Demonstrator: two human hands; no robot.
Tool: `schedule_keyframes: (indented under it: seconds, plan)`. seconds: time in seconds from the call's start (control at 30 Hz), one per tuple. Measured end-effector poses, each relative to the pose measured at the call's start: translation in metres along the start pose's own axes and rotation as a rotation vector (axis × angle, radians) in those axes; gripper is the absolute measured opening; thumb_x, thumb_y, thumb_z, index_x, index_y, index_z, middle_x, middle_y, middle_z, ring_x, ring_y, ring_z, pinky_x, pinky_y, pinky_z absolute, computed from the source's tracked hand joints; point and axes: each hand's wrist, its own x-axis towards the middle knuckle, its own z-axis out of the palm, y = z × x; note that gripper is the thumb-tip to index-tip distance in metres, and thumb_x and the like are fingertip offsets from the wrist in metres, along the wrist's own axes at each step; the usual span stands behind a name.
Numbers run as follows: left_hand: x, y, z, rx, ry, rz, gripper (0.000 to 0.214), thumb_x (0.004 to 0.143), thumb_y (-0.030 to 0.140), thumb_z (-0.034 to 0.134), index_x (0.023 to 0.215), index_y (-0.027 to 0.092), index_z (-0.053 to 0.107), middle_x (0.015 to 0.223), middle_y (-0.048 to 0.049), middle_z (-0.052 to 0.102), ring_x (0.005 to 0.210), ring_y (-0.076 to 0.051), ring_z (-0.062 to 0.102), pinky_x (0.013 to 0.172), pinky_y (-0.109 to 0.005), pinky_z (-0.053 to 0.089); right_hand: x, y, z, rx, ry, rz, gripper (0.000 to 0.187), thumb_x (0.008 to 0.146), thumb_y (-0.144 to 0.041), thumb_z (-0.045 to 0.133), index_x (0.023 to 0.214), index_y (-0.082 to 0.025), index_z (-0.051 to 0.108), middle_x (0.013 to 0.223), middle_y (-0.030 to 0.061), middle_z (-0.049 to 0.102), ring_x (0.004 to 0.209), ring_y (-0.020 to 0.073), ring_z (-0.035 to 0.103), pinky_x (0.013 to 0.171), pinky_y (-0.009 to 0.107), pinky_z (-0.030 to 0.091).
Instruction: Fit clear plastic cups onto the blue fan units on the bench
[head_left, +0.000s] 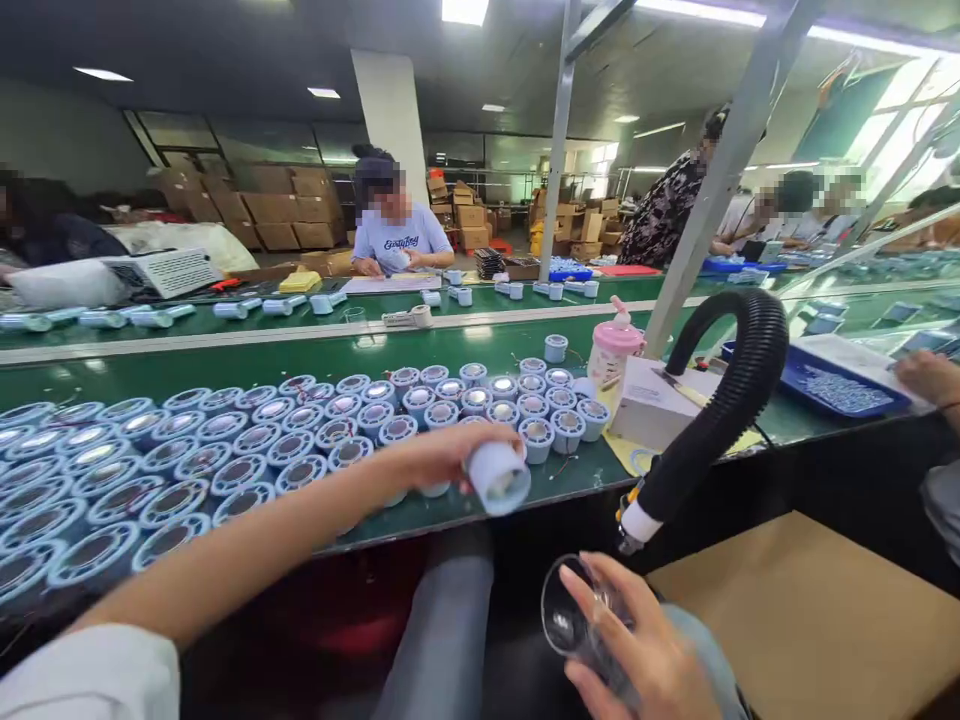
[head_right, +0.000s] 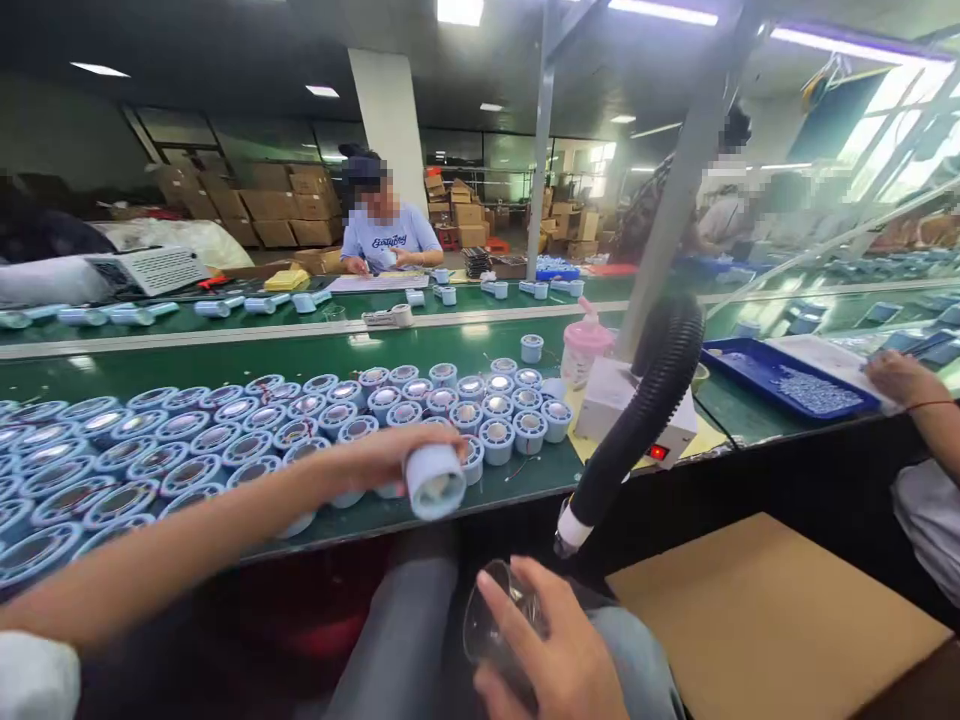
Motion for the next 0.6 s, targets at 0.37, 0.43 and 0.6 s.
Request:
schedule_keyframes:
  seconds: [0.37,0.43,0.6]
  plan:
    - [-0.042,-0.065,0.095,0.424,-0.006,0.347,0.02,0.083,0.028,0.062,0.1,0.022,0.069,0.103,-0.0041,0.057,0.088,-0.017,0.057,0.074,-0.026,0.044,0.009,-0.016,-0.003,0.173,-0.3,0.447,0.013,0.078,-0.012,0.067,0.087,-0.022,0.067,0.128,0.0105,0.053,0.113,0.0289,0.057,0.091,0.044,0.054]
    - [-0.038,-0.072,0.098,0.315,0.024,0.38,0.025,0.081,0.031,0.066,0.105,0.022,0.067,0.102,-0.0039,0.056,0.087,-0.016,0.056,0.072,-0.025,0.044,0.009,-0.012,-0.011,0.264,-0.315,0.531,0.006,0.078,-0.019,0.071,0.079,-0.021,0.065,0.125,0.009,0.055,0.112,0.0277,0.058,0.091,0.042,0.052]
    - [-0.033,-0.093,0.105,0.129,0.104,0.411,0.047,0.072,0.046,0.078,0.111,0.024,0.066,0.101,-0.0038,0.054,0.088,-0.016,0.055,0.072,-0.026,0.045,0.016,-0.008,-0.026,0.409,-0.264,0.556,0.018,0.086,-0.034,0.064,0.076,-0.02,0.066,0.119,0.0096,0.059,0.108,0.0264,0.06,0.085,0.036,0.051]
